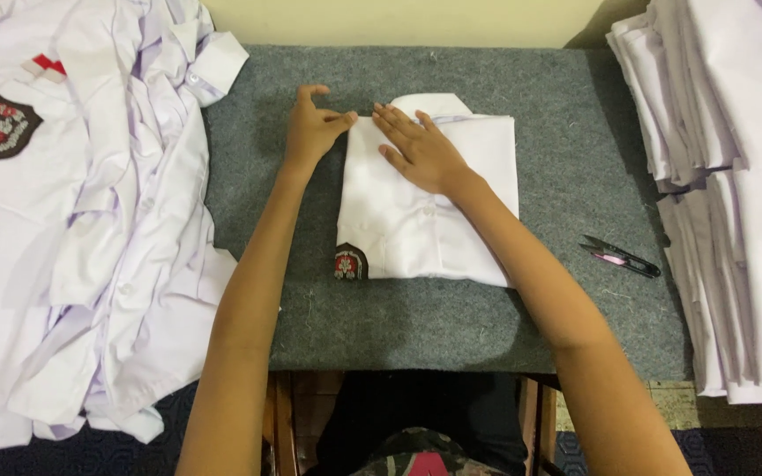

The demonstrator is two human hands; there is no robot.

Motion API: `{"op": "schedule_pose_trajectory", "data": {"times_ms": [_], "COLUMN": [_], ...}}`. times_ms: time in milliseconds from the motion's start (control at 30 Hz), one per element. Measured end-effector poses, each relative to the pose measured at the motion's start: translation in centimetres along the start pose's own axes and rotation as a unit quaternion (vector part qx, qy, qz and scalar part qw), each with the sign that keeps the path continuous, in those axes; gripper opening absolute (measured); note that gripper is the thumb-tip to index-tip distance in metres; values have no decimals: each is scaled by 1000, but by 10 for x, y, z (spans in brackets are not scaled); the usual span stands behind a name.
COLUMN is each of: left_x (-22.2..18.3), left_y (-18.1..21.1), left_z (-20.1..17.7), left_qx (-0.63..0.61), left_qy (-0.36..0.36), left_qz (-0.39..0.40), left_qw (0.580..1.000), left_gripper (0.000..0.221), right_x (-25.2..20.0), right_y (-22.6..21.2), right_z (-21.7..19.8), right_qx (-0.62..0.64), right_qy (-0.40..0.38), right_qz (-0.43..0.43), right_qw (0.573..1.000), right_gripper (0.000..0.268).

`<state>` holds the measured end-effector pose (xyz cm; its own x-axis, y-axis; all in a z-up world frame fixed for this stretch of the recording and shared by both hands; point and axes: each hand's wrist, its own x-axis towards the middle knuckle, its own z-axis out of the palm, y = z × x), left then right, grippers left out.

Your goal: Trimming loose threads and folding a white collared shirt.

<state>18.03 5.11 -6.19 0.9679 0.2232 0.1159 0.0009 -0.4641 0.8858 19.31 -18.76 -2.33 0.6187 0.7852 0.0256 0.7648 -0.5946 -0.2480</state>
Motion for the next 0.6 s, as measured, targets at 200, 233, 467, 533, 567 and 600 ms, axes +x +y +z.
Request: {"op": "schedule_pose_trajectory", "data": {"times_ms": [200,233,467,533,567,600], "left_x": [-36,-51,-175,-197,-210,-214], "left_y": [47,61,96,86,80,80], "left_z": [-18,-26,-49,-44,-41,-41], "left_qx": [75,108,172,136,96,97], "left_qy": [-2,-57,-287,-252,-217,-217], "left_qz": [-10,-39,-200,-194,-186,-189], "left_qw": [997,992,921,938,953,953], "left_gripper": [54,31,68,56,46,46], "right_x": [0,2,3,3,3,3], "right_y": [3,6,1,-1,-1,-1], "right_z": [-2,2,-5,-8,-8,-7], "right_qx": [72,53,93,90,85,87], "right_qy": [11,14,-8,-14,-24,-25], "right_qz": [-39,-44,-21,-18,-14,-15], "right_qw": [997,997,995,996,996,996], "right_gripper": [60,57,53,54,56,56]}}
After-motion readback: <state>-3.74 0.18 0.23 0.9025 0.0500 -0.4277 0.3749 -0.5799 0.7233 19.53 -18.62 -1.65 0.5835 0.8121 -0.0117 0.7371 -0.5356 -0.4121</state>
